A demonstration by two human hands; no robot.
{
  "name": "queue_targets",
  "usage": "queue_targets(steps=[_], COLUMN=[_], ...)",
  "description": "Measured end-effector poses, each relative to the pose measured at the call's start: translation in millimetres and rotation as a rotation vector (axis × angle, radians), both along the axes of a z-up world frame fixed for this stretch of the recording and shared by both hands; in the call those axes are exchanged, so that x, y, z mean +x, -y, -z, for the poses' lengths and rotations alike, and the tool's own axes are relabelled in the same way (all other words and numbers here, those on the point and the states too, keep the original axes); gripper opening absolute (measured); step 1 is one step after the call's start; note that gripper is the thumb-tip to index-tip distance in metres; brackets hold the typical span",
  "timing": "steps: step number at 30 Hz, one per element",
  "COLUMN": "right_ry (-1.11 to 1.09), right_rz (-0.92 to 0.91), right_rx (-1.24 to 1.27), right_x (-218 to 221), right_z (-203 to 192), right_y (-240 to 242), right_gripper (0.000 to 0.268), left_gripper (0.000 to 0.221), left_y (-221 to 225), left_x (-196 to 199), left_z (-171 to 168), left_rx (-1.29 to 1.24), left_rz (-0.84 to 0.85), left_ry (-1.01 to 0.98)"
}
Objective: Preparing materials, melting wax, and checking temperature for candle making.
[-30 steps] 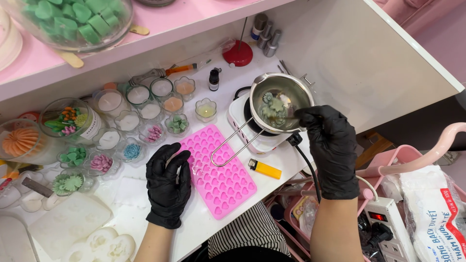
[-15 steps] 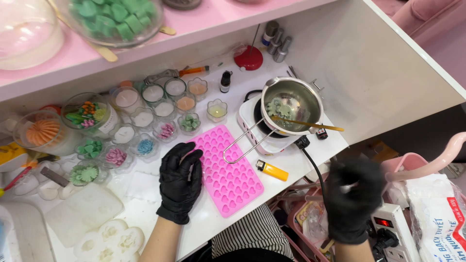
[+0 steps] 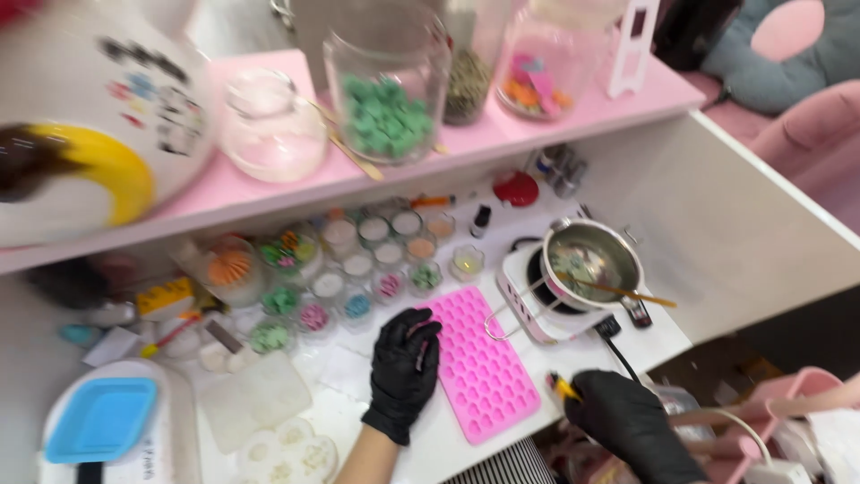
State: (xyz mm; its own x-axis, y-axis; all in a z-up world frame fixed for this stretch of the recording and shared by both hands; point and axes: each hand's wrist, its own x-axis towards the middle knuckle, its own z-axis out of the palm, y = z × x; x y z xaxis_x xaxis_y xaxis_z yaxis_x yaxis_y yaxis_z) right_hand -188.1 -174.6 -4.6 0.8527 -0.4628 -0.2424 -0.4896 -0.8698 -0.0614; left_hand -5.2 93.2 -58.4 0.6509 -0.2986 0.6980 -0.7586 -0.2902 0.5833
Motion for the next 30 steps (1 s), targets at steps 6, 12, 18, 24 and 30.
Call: queue_targets(steps=[6,12,18,24,30], right_ry=[-0.333,0.377,0.577,0.669,0.603], right_rz=[-0.185,-0.018,-0.849,-0.779,-0.708], right_rx=[0.343,0.743,0.874,0.697,0.618], right_x=[16,73,139,164,151], right_z=[-109,-168,-195,-184,-195], right_y=[-10,-45,-156,-214,-189], right_gripper=[0.030,0.038,0.046,0.036,0.035], left_gripper=[0.030,0.025,0.042,0.042,0.042], left_y=[-7,-6,-59,-137,-152], left_x=[4,3,-9,-1,-22], left_z=[-4,-13,-142,-158,-199], left_rx=[-0.052,-0.124,-0.635,-0.665,-0.333], left_rz=[-0.062,-0.165,0.081,0.131,0.098], left_ry=[-0.043,-0.069,-0.189,-0.253,-0.081])
